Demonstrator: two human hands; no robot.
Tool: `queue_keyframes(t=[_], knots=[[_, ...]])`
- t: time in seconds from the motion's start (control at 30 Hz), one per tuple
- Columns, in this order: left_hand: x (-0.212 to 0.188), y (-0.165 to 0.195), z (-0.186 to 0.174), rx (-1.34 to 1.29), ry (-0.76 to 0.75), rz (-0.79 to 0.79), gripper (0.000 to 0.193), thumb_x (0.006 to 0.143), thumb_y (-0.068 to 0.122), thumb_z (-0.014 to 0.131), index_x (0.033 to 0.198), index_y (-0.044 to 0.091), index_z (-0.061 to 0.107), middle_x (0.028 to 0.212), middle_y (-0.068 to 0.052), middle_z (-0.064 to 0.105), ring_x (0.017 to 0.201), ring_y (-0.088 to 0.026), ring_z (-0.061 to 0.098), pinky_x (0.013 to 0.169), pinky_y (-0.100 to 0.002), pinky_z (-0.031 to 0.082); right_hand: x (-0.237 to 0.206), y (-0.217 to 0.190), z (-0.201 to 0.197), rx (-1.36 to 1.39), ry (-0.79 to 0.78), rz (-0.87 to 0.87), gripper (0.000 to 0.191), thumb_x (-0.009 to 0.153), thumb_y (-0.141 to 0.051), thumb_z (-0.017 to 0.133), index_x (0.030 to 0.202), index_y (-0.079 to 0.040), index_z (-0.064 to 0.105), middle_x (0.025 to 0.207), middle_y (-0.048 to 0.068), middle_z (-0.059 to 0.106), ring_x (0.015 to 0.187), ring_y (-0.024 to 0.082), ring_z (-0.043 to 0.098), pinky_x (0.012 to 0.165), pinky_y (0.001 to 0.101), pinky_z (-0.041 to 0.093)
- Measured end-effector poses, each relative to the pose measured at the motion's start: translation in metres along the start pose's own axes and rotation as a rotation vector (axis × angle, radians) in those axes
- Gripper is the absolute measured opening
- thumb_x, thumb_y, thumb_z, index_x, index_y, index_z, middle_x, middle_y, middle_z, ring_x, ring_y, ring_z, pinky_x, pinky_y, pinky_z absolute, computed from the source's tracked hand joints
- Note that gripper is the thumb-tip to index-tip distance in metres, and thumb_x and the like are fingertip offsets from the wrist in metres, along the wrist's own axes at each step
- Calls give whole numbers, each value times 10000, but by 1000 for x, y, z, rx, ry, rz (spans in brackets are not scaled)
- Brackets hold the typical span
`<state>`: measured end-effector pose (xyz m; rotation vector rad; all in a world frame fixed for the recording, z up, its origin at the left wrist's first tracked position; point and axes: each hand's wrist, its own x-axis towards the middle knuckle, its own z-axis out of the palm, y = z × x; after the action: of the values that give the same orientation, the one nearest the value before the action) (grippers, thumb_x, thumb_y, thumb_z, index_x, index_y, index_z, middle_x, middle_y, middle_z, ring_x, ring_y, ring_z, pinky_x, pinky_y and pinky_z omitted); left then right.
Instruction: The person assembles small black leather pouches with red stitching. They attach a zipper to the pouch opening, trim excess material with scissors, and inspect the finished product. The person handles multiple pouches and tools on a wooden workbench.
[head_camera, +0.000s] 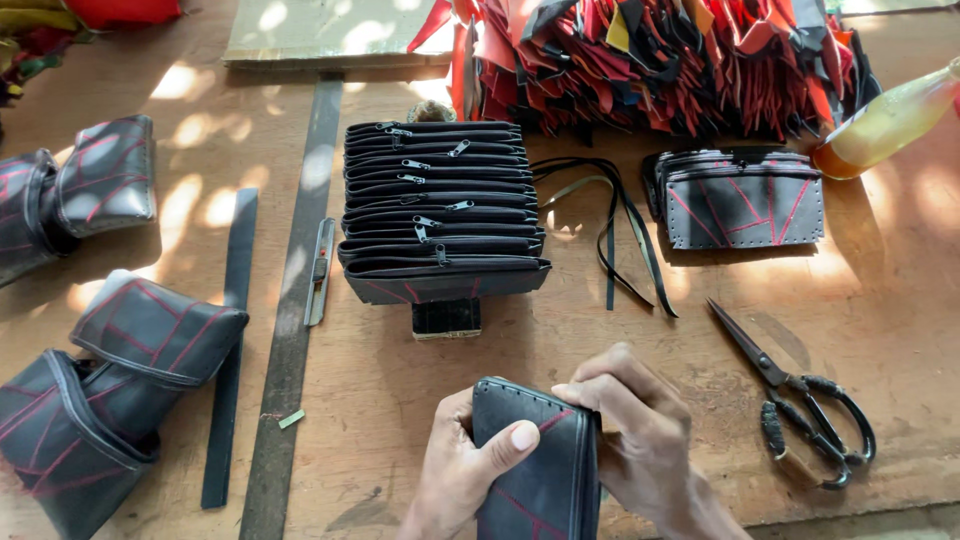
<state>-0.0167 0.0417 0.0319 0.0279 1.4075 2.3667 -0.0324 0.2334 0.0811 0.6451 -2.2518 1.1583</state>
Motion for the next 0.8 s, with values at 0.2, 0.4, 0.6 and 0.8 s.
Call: queue_keyframes(t=[0.2,0.4,0.6,0.8], knots=[[13,4,2,103,34,50,545,824,382,849,1140,-38,703,971,-68,737,859,-110,677,754,-251,564,3,11,13,-73,-59,216,222,731,-185,854,751,-67,667,650,21,609,557,128,601,494,307,445],[15,-2,4,23,87,-86,677,759,267,885,1295,-25,592,1133,-138,734,990,-170,734,862,-307,622,1,49,7,208,-166,584,313,887,-134,676,1188,-81,608,1051,15,689,899,122,704,723,259,587],[16,1,-5,-208,389,-166,599,766,263,843,1213,-53,599,1057,-180,722,834,-221,731,699,-391,659,-40,22,-25,642,-434,710,421,841,-25,725,1249,-12,619,1092,133,709,1022,192,706,870,322,608],[13,4,5,-293,297,-145,747,725,236,854,1334,-10,499,1136,-165,680,942,-222,728,771,-395,658,-89,12,-17,535,-215,664,315,746,83,828,1032,12,716,924,108,763,843,172,777,712,302,644]])
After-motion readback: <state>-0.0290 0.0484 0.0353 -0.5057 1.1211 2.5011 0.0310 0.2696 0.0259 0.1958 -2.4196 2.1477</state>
